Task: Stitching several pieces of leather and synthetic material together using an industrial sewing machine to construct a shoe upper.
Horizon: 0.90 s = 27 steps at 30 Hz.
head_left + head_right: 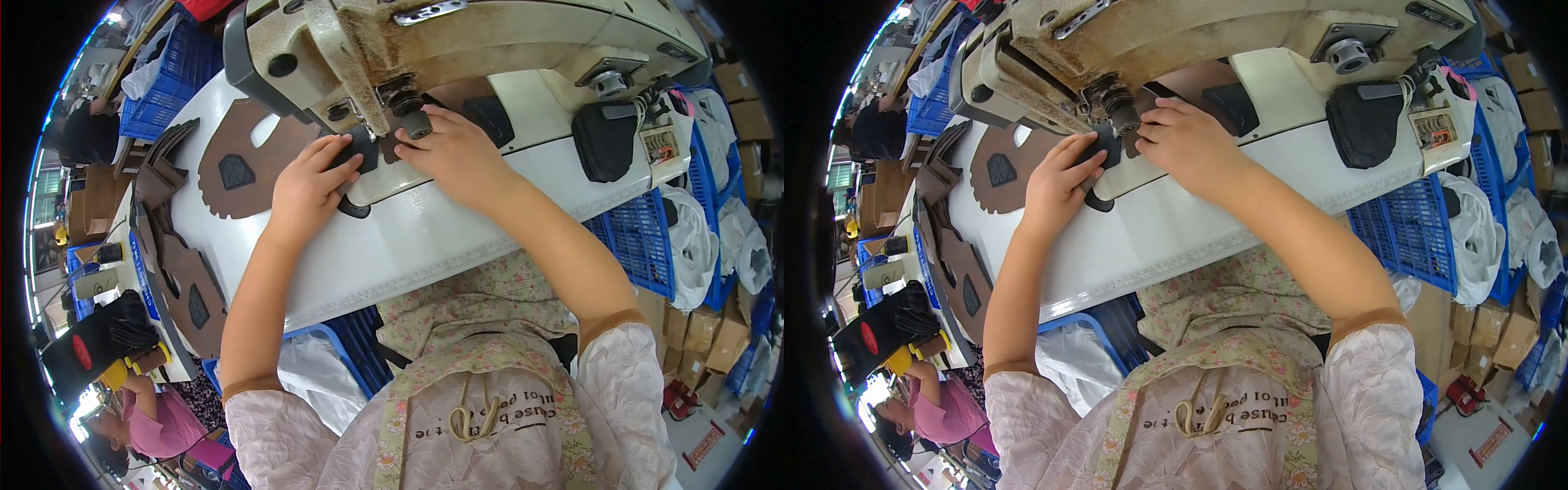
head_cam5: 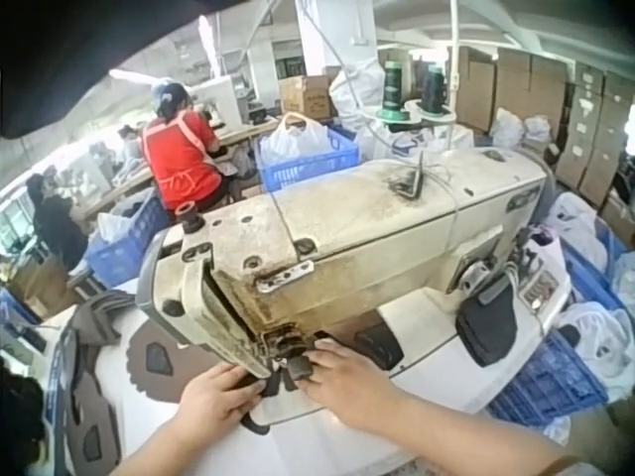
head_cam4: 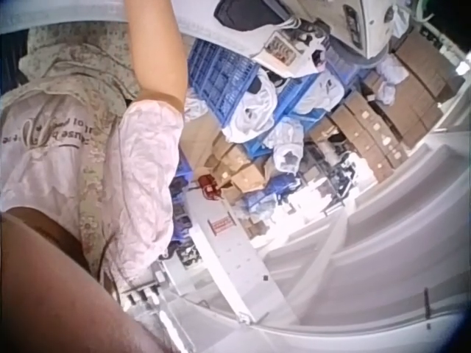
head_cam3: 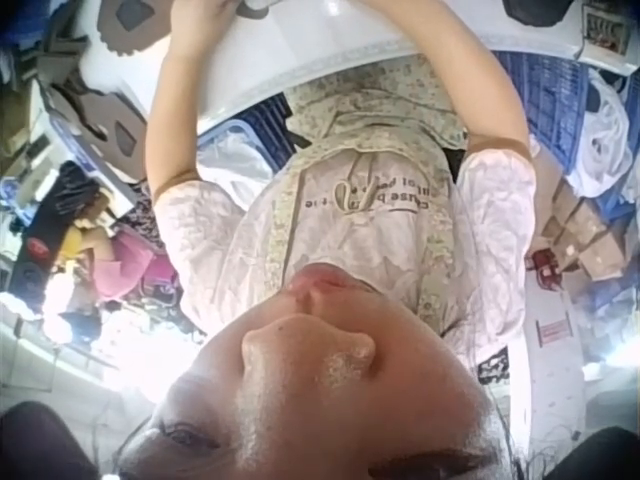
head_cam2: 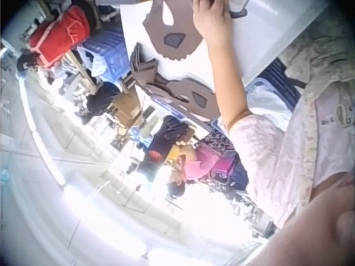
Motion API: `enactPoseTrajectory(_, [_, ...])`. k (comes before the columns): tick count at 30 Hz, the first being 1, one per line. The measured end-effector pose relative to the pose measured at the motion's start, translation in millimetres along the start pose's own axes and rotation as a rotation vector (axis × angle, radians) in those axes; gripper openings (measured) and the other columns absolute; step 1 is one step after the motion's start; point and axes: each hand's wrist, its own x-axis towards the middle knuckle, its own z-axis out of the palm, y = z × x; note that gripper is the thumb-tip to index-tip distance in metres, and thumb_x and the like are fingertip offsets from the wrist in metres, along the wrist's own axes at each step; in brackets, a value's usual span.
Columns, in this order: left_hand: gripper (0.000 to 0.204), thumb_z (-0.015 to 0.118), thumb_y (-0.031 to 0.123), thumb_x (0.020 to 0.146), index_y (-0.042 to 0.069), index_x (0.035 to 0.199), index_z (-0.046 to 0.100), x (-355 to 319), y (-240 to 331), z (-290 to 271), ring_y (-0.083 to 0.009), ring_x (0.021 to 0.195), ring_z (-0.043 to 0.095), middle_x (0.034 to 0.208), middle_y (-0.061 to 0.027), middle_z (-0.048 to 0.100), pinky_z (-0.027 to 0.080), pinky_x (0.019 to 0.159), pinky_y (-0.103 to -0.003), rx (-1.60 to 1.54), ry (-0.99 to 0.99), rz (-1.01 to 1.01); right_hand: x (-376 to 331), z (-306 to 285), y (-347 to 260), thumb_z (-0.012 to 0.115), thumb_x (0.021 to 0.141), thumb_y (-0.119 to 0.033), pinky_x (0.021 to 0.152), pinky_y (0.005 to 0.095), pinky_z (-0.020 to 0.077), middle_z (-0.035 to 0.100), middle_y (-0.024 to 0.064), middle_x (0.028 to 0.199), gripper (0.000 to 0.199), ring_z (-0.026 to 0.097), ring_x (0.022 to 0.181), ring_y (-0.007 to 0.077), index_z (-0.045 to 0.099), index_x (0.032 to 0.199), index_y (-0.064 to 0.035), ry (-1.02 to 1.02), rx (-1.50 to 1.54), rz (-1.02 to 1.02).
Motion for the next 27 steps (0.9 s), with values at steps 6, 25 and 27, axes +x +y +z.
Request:
enactPoseTrajectory(6, [0.022, 0.071, 0.008, 0.08, 0.01, 0.102, 0.073, -4, 5, 3, -0.0288, 0.098, 0.063, 0.101, -0.0088, 0.065, 0.052, 0.083, -0.038, 0.056, -0.015, -0.084, 4, 3, -4, 0.059, 0.078, -0.013, 0.107, 0.038, 0.0415, 0.069, 0.0067, 0.103, 0.023, 0.058, 0.111, 0.0221, 0.07, 0.097, -0.0056, 0.053, -0.037, -0.003])
enactPoseTrajectory(25, [0.028, 0.064, 0.017, 0.089, 0.006, 0.114, 0.069, -15, 29, 1, -0.0355, 0.125, 0.052, 0.128, -0.0175, 0.058, 0.045, 0.099, -0.042, -0.036, -0.063, -0.151, 1, 12, 2, 0.059, 0.076, -0.011, 0.104, 0.0383, 0.0444, 0.07, 0.0082, 0.101, 0.021, 0.061, 0.107, 0.0218, 0.07, 0.092, -0.0038, 0.14, 0.112, -0.003])
enactPoseTrajectory(27, [0.028, 0.064, 0.018, 0.09, 0.006, 0.114, 0.069, -13, 30, 2, -0.0357, 0.124, 0.052, 0.128, -0.0178, 0.058, 0.045, 0.099, -0.042, -0.026, -0.063, -0.151, 2, 14, 3, 0.06, 0.076, -0.011, 0.104, 0.0373, 0.0446, 0.07, 0.008, 0.1, 0.021, 0.061, 0.107, 0.0214, 0.071, 0.092, -0.0044, 0.129, 0.091, 0.004])
